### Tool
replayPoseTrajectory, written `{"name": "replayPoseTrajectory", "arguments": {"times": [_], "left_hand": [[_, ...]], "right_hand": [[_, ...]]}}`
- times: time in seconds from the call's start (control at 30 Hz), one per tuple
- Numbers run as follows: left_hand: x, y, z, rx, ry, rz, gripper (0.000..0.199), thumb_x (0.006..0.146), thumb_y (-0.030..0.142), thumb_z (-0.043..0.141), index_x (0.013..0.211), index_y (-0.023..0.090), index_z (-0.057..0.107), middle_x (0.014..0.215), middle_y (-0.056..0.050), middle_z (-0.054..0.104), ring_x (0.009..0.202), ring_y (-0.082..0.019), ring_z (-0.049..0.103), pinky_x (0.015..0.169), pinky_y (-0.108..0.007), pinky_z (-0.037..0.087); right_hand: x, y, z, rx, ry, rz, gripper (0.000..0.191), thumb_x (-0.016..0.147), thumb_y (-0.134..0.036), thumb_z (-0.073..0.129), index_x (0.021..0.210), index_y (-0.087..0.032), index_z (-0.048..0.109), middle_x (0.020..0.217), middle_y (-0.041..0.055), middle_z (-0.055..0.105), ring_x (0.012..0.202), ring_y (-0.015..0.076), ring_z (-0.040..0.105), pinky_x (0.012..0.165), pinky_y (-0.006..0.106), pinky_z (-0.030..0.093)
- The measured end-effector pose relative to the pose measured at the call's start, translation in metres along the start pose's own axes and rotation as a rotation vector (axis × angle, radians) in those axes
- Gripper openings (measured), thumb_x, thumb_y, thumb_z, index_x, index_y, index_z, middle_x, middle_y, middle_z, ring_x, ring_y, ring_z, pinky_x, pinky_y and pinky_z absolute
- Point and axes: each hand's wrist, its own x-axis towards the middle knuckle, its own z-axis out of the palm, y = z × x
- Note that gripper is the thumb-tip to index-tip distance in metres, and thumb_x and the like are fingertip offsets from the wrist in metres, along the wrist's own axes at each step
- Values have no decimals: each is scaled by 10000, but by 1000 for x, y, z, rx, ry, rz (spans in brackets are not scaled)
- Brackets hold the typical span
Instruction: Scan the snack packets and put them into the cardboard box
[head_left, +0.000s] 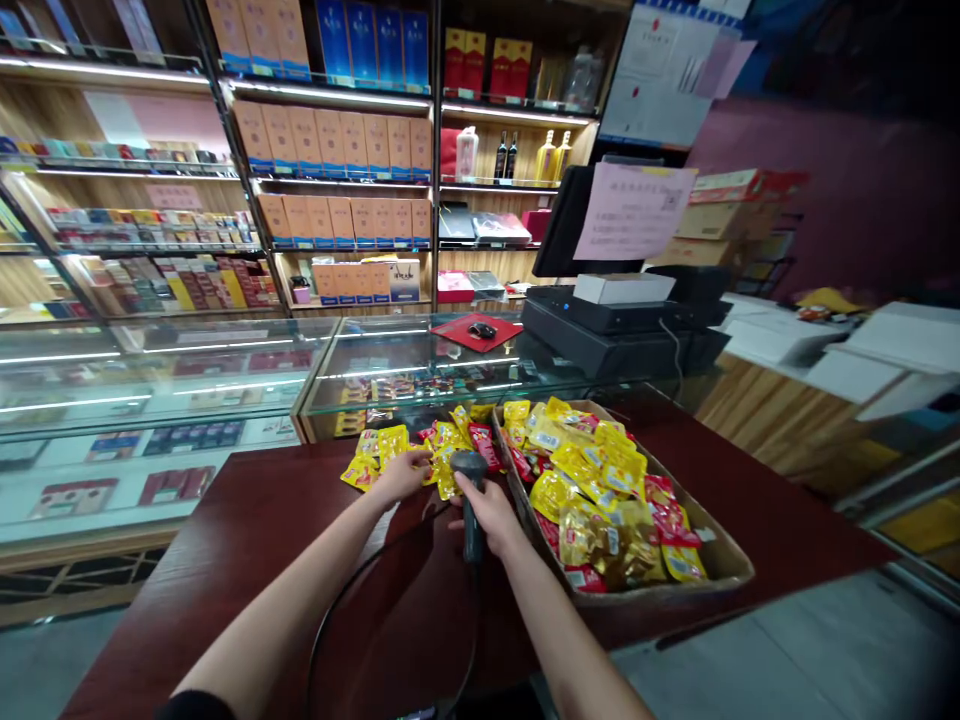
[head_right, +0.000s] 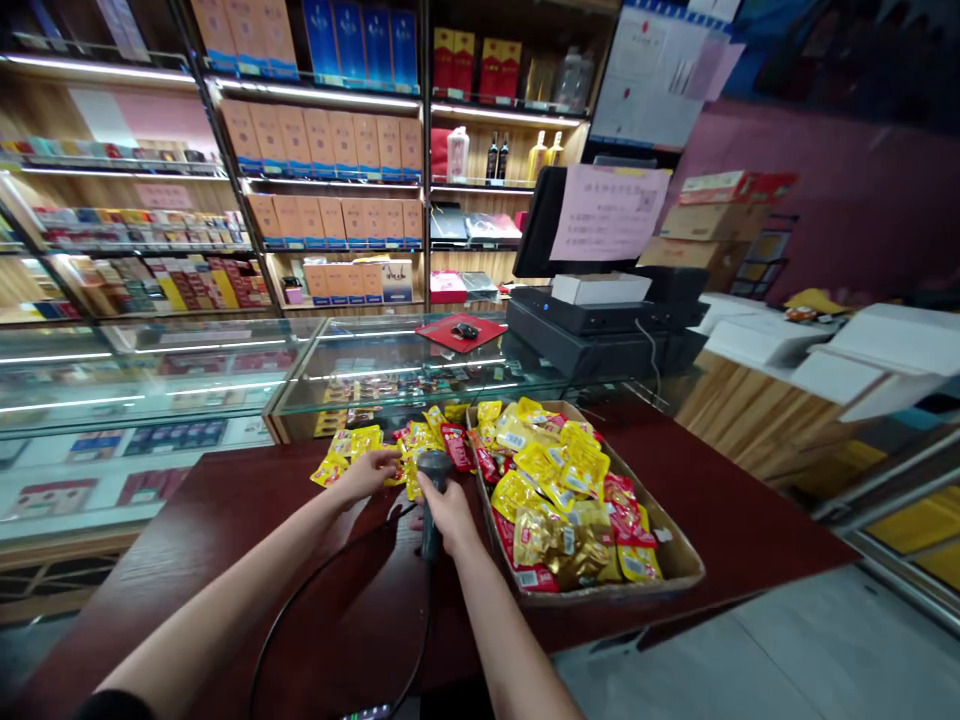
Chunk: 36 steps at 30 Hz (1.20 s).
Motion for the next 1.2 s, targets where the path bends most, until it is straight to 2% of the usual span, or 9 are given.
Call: {"name": "replayPoseTrajectory", "arguments": {"times": [0.1,0.27,0.47,0.6,0.7,0.8,0.93,1.07,1.2], "left_hand": [[4,-14,13,116,-15,33,385,732,139,657,1116,174,673,841,-39,693,713,-151,638,594,-202,490],[-2,-27,23,-3,39,41,535,698,196,751,1213,151,614,811,-40,679,639,-118,611,632,-213,483],[-31,-27,20,-271,178,18,828,615,252,844,1355,197,476,888,-37,633,615,-88,600,589,-201,488],[-56,-17,11,-341,227,118,921,635,292,828,1430,255,366,1046,-73,629,676,-116,637,621,-239,520],[-72,-7,-9,-299,204,240,877,626,312,825,1400,222,423,1039,-76,655,816,-166,660,716,-262,531],[-85,4,-36,-220,97,293,913,584,251,843,1395,180,429,1020,-76,685,904,-203,662,803,-298,528],[-93,15,-57,-215,-117,195,825,567,186,847,1321,174,513,999,-64,706,934,-214,668,824,-305,528],[-88,16,-52,-279,-99,48,620,556,137,856,1137,146,639,914,-66,721,827,-186,685,723,-250,536],[-83,11,-33,-463,8,-58,305,655,106,798,930,117,668,824,-73,721,690,-152,681,652,-234,549]], "right_hand": [[9,11,1,-22,25,34,509,692,-519,723,995,-132,590,749,59,656,578,184,663,445,310,568],[7,13,-2,-23,26,63,481,718,-498,706,1006,-127,599,716,53,668,534,183,662,424,290,551],[-26,-1,4,209,-64,92,481,729,-480,709,1022,-115,598,835,102,699,679,211,700,456,280,567],[-57,-2,14,223,-220,110,513,738,-490,699,1080,-126,582,855,100,705,579,187,683,421,273,549],[-72,1,15,175,-291,86,512,728,-499,707,1057,-132,571,845,93,707,531,176,672,407,262,538],[-73,-1,10,165,-276,3,493,711,-472,733,1026,-125,580,864,108,707,678,216,706,454,279,570],[-65,-6,5,181,-346,-16,476,733,-474,708,1047,-132,604,987,132,697,777,236,709,455,292,580],[-66,0,11,126,-441,28,467,784,-476,657,1076,-115,607,862,126,712,629,196,693,442,279,568],[-70,10,22,214,-421,14,414,761,-439,695,1032,-135,623,968,135,699,770,223,710,491,304,597]]}}
